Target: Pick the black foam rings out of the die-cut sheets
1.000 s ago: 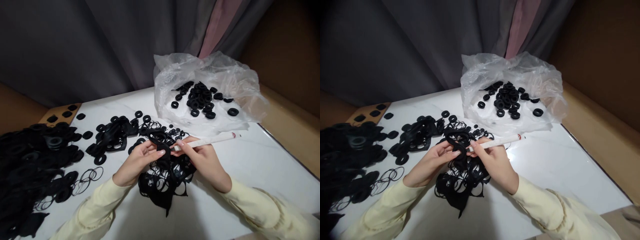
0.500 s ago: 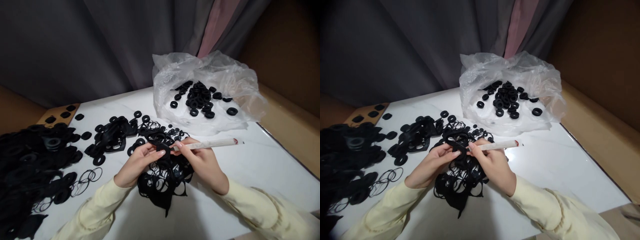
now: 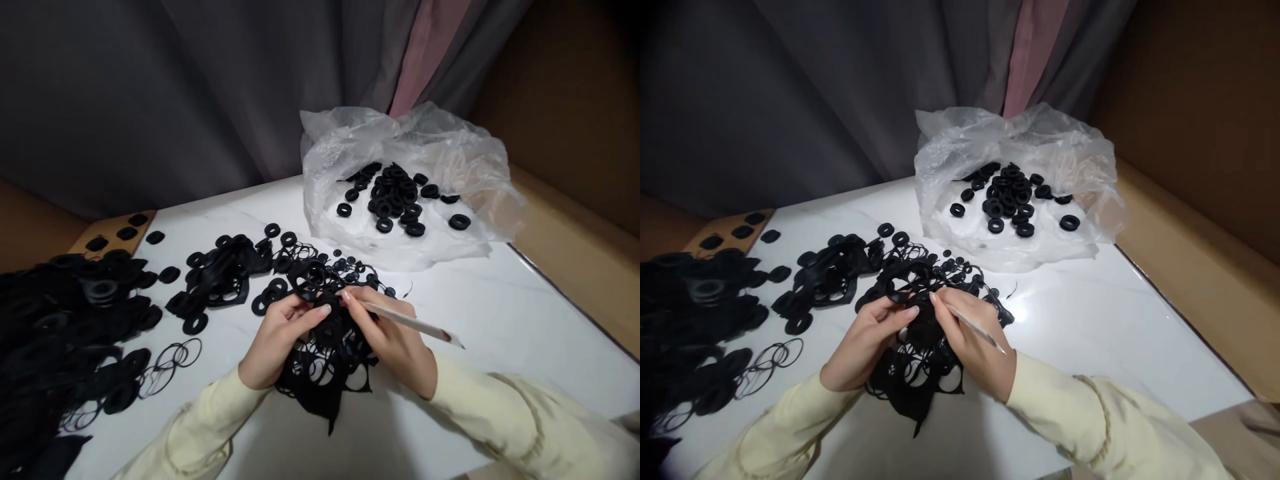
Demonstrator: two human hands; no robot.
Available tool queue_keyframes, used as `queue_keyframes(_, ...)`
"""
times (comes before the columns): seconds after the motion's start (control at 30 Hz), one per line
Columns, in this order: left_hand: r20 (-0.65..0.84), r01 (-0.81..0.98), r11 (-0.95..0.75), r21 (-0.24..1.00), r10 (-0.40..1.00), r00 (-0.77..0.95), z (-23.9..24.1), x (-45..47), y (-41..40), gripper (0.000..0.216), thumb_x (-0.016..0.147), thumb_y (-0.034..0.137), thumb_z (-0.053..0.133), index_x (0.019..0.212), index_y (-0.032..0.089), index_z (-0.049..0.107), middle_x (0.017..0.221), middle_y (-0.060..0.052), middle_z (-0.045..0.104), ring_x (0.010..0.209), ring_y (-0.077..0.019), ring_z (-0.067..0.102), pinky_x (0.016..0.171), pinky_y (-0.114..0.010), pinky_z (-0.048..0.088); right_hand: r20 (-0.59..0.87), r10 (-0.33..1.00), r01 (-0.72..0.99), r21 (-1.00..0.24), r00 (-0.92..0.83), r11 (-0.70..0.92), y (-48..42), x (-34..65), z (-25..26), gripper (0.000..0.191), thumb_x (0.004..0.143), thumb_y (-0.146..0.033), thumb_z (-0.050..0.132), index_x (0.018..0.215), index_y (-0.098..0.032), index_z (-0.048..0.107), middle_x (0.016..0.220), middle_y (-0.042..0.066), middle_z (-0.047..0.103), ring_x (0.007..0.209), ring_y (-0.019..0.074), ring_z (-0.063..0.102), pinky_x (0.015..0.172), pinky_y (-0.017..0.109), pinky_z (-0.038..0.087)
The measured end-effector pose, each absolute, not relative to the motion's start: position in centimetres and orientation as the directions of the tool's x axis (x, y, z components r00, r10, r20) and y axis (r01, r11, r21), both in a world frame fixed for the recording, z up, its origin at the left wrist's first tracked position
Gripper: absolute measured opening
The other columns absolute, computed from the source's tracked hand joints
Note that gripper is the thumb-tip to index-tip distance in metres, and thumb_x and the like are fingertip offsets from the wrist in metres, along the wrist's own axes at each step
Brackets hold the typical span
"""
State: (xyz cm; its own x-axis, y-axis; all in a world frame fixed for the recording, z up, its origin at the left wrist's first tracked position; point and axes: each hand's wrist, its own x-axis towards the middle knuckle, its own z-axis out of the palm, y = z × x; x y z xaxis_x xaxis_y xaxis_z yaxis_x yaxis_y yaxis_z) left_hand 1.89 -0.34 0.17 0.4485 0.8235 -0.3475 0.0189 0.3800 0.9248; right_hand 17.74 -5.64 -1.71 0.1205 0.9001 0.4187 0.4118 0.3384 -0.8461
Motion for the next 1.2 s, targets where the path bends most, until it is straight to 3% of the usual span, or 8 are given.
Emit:
queue_keyframes(0.2,-0.411,-0.097,0.602,0.792,0.645,0.644,-0.6,1.4,0.6,0.022,0.079,0.025,0.066,0.097,0.014,0.071,0.088,-0.009,0.071,0.084,-0.0224,0.066,0.076,-0.030,0.050,0.498,0.860,0.457,-0.795,0.112,0.400,-5.6,17.5,-1.6,0.017,0.092,-0.014,0.046,0.083,-0.016,0.060,0.091,0.006,0.068,0.085,0.0138,0.065,0.073,0.023,0.051)
queue_keyframes(0.37,-0.393,-0.125,0.647,0.753,0.593,0.703,-0.7,1.2,0.7,0.016,0.077,0.023,0.066,0.088,0.014,0.072,0.080,-0.008,0.071,0.081,-0.0223,0.065,0.077,-0.031,0.049,0.527,0.845,0.459,-0.776,0.095,0.432,-5.8,17.4,-1.5,0.017,0.092,-0.012,0.045,0.084,-0.016,0.059,0.091,0.006,0.068,0.083,0.0134,0.065,0.074,0.024,0.052)
queue_keyframes(0.47,-0.373,-0.106,0.639,0.762,0.566,0.735,-0.6,1.1,0.7,0.012,0.076,0.023,0.065,0.078,0.014,0.071,0.076,-0.006,0.069,0.079,-0.0212,0.064,0.077,-0.031,0.047,0.542,0.838,0.470,-0.758,0.065,0.453,-5.8,17.4,-1.6,0.018,0.093,-0.012,0.043,0.087,-0.017,0.059,0.093,0.005,0.068,0.085,0.0137,0.065,0.078,0.026,0.053)
queue_keyframes(0.6,-0.384,-0.070,0.616,0.784,0.571,0.725,-0.6,1.2,0.6,0.017,0.074,0.024,0.066,0.088,0.015,0.069,0.083,-0.005,0.069,0.083,-0.0207,0.062,0.080,-0.030,0.045,0.585,0.810,0.536,-0.701,0.052,0.471,-5.8,17.2,-2.3,0.018,0.092,-0.012,0.044,0.086,-0.017,0.060,0.092,0.006,0.068,0.085,0.0153,0.065,0.077,0.029,0.055)
queue_keyframes(0.73,-0.392,-0.041,0.593,0.804,0.581,0.714,-0.6,1.2,0.3,0.015,0.071,0.022,0.070,0.084,0.015,0.066,0.082,-0.003,0.066,0.081,-0.0183,0.060,0.081,-0.028,0.043,0.646,0.763,0.618,-0.609,0.022,0.498,-5.7,17.0,-2.9,0.020,0.091,-0.012,0.043,0.083,-0.016,0.061,0.093,0.009,0.068,0.087,0.0184,0.065,0.079,0.034,0.055)
queue_keyframes(0.93,-0.398,-0.010,0.553,0.833,0.612,0.684,-0.4,1.4,0.2,0.014,0.067,0.022,0.072,0.073,0.015,0.061,0.076,-0.001,0.057,0.074,-0.0148,0.051,0.073,-0.026,0.041,0.645,0.763,0.665,-0.557,-0.031,0.498,-5.7,17.1,-3.1,0.018,0.090,-0.010,0.045,0.081,-0.013,0.061,0.095,0.012,0.067,0.089,0.0202,0.064,0.080,0.034,0.053)
queue_keyframes(1.2,-0.373,0.147,0.379,0.914,0.638,0.673,0.3,1.5,0.1,0.023,0.064,0.030,0.070,0.064,0.017,0.051,0.066,0.002,0.044,0.063,-0.0124,0.040,0.059,-0.025,0.033,0.643,0.764,0.688,-0.531,-0.054,0.496,-5.6,17.2,-3.2,0.022,0.091,-0.011,0.044,0.075,-0.015,0.058,0.095,0.011,0.066,0.088,0.0188,0.063,0.078,0.033,0.054)
